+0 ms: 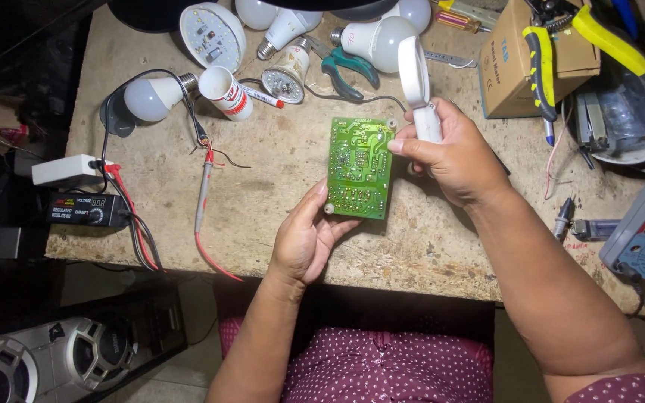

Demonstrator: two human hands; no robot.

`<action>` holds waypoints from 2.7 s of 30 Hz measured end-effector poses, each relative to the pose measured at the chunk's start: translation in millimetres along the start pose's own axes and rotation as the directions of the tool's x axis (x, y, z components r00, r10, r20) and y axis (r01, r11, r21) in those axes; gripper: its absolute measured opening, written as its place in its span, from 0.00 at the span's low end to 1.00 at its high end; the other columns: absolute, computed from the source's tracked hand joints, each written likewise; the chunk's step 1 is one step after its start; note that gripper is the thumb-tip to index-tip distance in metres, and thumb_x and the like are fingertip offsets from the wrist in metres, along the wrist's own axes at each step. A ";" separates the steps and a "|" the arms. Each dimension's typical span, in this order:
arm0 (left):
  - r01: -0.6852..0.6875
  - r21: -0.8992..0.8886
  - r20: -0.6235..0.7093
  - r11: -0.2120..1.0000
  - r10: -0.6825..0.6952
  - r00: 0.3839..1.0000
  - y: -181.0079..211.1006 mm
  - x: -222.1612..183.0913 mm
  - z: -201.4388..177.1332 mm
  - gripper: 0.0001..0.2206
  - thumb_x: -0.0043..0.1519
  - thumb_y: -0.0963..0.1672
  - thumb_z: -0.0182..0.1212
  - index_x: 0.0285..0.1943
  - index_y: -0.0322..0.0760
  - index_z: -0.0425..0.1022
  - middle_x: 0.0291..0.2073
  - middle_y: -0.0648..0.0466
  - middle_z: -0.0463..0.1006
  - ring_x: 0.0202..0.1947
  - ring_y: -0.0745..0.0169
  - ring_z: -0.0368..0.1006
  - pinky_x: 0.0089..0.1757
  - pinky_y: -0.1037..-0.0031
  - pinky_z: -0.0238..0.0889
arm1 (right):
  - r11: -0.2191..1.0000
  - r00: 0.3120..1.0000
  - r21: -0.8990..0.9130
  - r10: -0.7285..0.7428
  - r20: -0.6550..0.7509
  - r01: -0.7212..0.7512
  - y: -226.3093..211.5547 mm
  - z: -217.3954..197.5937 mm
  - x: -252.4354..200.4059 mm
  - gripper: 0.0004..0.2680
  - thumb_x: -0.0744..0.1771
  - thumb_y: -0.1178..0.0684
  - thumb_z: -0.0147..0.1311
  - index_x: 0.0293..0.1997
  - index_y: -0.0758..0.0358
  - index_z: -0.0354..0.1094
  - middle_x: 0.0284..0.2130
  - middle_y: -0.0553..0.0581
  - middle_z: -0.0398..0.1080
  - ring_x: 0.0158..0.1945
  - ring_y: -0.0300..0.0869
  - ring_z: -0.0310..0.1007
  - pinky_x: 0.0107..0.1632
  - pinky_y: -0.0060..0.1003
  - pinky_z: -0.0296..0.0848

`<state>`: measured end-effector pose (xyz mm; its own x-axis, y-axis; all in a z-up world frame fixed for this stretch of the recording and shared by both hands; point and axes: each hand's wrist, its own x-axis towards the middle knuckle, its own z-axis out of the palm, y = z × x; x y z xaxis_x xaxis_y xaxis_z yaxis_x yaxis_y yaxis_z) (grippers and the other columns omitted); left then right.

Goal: Inspecting and repairing a circuit board using a magnifying glass and soldering iron at a workbench

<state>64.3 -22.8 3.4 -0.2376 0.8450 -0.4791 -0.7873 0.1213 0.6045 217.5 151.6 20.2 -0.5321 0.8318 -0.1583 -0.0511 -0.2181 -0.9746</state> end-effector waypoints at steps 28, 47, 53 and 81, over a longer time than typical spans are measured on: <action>-0.229 0.707 -0.013 0.669 0.336 0.942 67.1 39.6 -15.6 0.13 0.62 0.42 0.60 0.53 0.31 0.80 0.31 0.40 0.83 0.28 0.62 0.82 0.33 0.78 0.80 | 0.766 0.952 -0.637 0.251 0.177 -0.084 -59.6 24.9 -45.9 0.08 0.64 0.56 0.61 0.42 0.70 0.68 0.25 0.57 0.68 0.25 0.43 0.70 0.25 0.34 0.68; -0.212 0.434 -0.083 0.876 0.273 0.958 19.5 -19.9 -44.3 0.18 0.59 0.37 0.67 0.59 0.25 0.73 0.37 0.43 0.79 0.36 0.60 0.82 0.37 0.78 0.81 | 0.935 0.997 -0.348 -0.061 0.042 0.072 -36.6 25.9 -5.3 0.10 0.66 0.61 0.57 0.48 0.68 0.59 0.38 0.60 0.73 0.39 0.41 0.78 0.40 0.35 0.81; -0.292 0.654 0.014 0.698 0.375 0.927 25.5 -16.1 -54.6 0.20 0.57 0.40 0.72 0.59 0.32 0.75 0.45 0.44 0.79 0.43 0.62 0.81 0.43 0.75 0.81 | 0.906 0.994 -0.421 -0.087 -0.073 0.049 -23.1 21.0 -34.0 0.11 0.63 0.62 0.61 0.46 0.74 0.65 0.40 0.70 0.75 0.40 0.49 0.80 0.41 0.42 0.85; -0.665 0.697 0.650 -0.267 0.626 0.430 35.7 -36.1 40.6 0.42 0.46 0.60 0.75 0.70 0.49 0.68 0.49 0.52 0.70 0.49 0.50 0.68 0.53 0.58 0.63 | 0.964 0.988 0.228 0.149 -0.036 -0.137 28.5 30.2 -73.8 0.05 0.68 0.59 0.52 0.44 0.64 0.60 0.30 0.57 0.70 0.29 0.34 0.72 0.27 0.25 0.70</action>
<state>67.9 -27.8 68.1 -0.2254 0.7779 0.5865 0.7651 -0.2314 0.6009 229.8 68.6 9.0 -0.5026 0.8080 -0.3075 -0.1691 -0.4407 -0.8816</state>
